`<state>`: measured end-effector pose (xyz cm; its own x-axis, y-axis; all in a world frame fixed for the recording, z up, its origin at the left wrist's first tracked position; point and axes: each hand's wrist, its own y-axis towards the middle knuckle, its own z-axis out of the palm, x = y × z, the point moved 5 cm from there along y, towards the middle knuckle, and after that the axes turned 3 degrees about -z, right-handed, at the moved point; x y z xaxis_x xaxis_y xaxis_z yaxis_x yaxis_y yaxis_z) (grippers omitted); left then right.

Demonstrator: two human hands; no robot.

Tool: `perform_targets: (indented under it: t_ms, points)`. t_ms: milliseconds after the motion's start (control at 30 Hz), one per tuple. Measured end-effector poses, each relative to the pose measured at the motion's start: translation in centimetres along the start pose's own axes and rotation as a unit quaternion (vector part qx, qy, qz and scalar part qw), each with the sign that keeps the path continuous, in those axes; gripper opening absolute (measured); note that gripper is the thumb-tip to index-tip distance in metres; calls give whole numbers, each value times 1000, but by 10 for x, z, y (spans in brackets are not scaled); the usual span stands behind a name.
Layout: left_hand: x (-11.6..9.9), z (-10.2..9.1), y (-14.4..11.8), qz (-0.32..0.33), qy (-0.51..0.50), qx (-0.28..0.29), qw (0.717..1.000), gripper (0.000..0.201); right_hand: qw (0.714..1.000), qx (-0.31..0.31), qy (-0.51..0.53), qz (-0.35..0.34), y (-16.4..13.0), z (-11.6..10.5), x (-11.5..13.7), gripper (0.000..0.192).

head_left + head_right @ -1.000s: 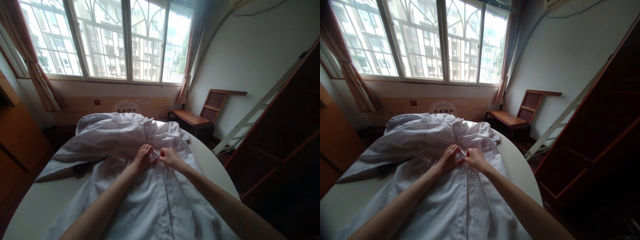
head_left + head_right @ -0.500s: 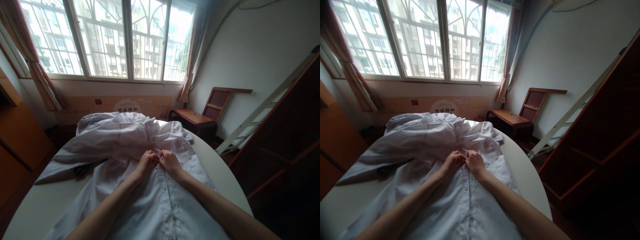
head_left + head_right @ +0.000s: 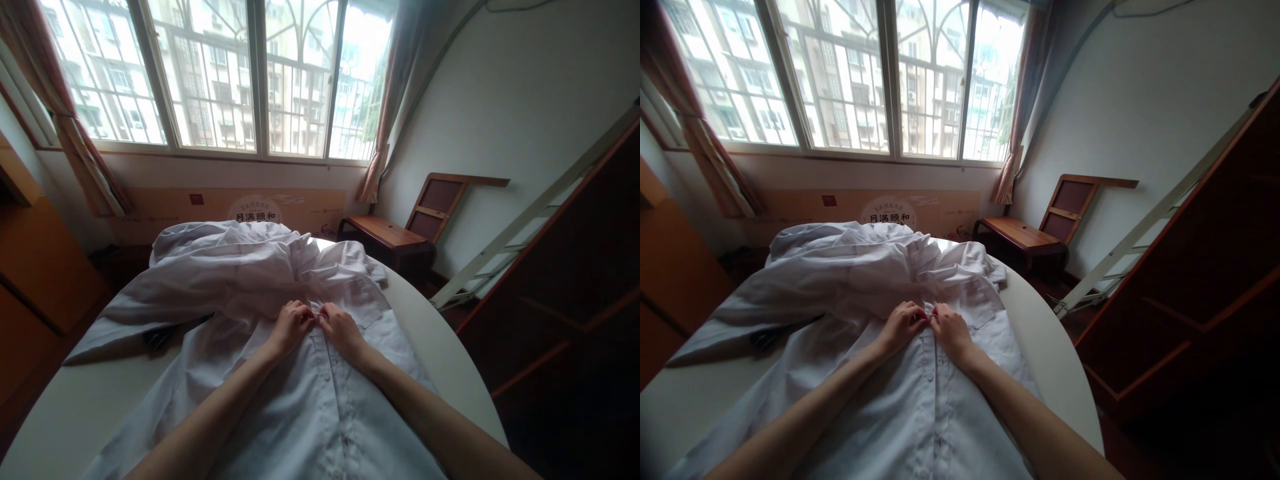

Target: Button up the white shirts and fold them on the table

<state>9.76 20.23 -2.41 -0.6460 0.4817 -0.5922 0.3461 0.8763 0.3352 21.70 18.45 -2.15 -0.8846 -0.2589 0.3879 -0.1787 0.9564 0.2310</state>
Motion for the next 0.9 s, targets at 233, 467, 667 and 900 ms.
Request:
perform_targets:
  t_ms: [233, 467, 667, 900]
  points:
    - [-3, -2, -2, 1, 30, -1, 1000, 8, 997, -37, 60, -32, -1, -4, -1, 9]
    - [-3, -4, -4, 4, 41, -13, 999, 8, 994, -52, 79, -48, 1, -8, -1, 29]
    - [-3, -4, -3, 22, 35, -18, 999, 11, 991, -50, 117, -45, 3, -6, -3, 19]
    - [1, -3, -4, 8, -1, -19, 1000, 11, 978, -7, 208, -3, 9, -3, -14, 25]
